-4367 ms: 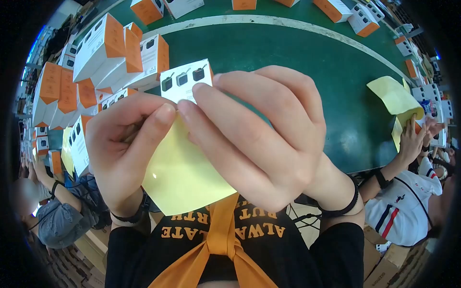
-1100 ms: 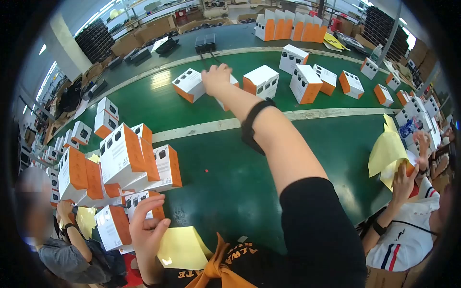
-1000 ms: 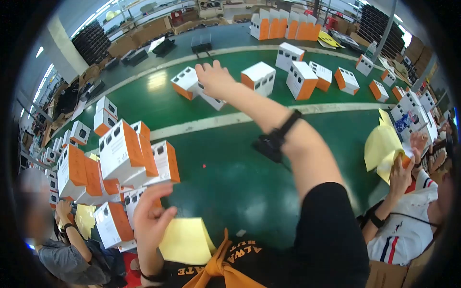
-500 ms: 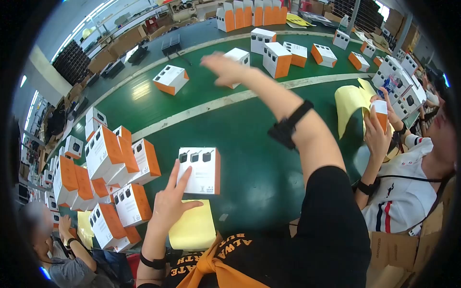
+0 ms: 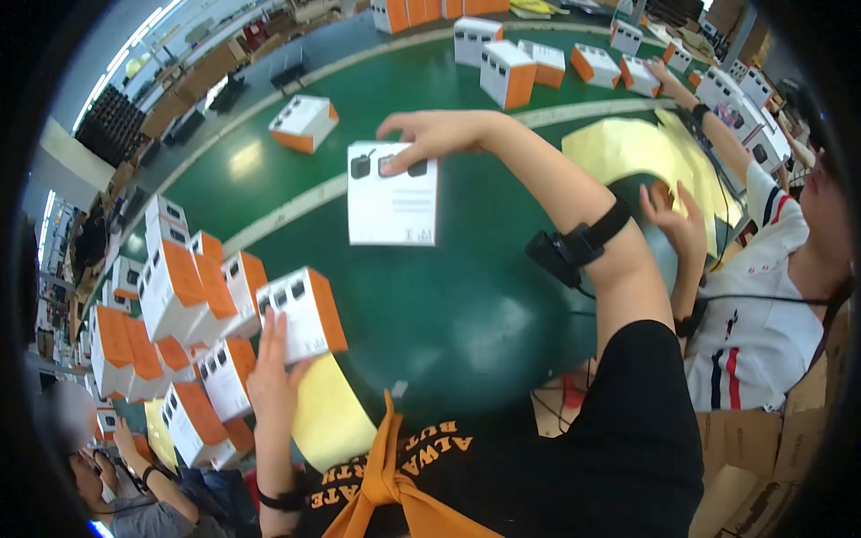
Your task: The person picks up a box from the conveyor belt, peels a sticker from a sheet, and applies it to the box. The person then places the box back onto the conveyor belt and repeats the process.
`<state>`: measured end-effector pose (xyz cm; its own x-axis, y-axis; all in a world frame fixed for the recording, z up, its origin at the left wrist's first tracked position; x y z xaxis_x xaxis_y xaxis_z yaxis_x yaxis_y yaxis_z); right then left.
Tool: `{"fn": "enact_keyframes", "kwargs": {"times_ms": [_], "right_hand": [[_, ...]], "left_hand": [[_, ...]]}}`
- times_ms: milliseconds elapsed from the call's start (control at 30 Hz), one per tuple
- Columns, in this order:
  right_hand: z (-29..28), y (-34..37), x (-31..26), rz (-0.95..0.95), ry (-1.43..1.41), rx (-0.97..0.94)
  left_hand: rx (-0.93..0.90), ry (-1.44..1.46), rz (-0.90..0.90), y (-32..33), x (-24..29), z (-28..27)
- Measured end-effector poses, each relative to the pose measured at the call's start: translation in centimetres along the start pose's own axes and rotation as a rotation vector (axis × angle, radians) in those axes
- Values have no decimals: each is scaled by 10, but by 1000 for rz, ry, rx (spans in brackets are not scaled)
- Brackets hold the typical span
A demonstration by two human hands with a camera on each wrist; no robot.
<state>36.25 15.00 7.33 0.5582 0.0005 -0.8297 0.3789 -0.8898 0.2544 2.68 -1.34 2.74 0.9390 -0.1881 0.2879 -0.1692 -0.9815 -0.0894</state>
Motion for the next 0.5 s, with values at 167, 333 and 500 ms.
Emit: {"fn": "enact_keyframes", "kwargs": {"times_ms": [167, 333, 500], "right_hand": [[100, 37, 32, -61, -129, -111], [123, 119, -64, -537, -251, 395], [180, 191, -89, -458, -290, 319]], "left_hand": [[229, 171, 317, 15, 33, -52], [311, 705, 260, 17, 76, -86], [30, 1437, 234, 33, 97, -66]]}}
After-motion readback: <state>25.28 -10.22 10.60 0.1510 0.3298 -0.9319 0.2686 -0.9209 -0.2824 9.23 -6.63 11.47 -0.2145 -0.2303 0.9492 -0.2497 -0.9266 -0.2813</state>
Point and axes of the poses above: each hand's wrist, its own y-axis away from the middle knuckle, its own z-axis out of the palm, x = y × z, the point moved 5 cm from there along -y, towards the middle knuckle, and after that the axes turned 4 degrees about x, right-handed, at the moved point
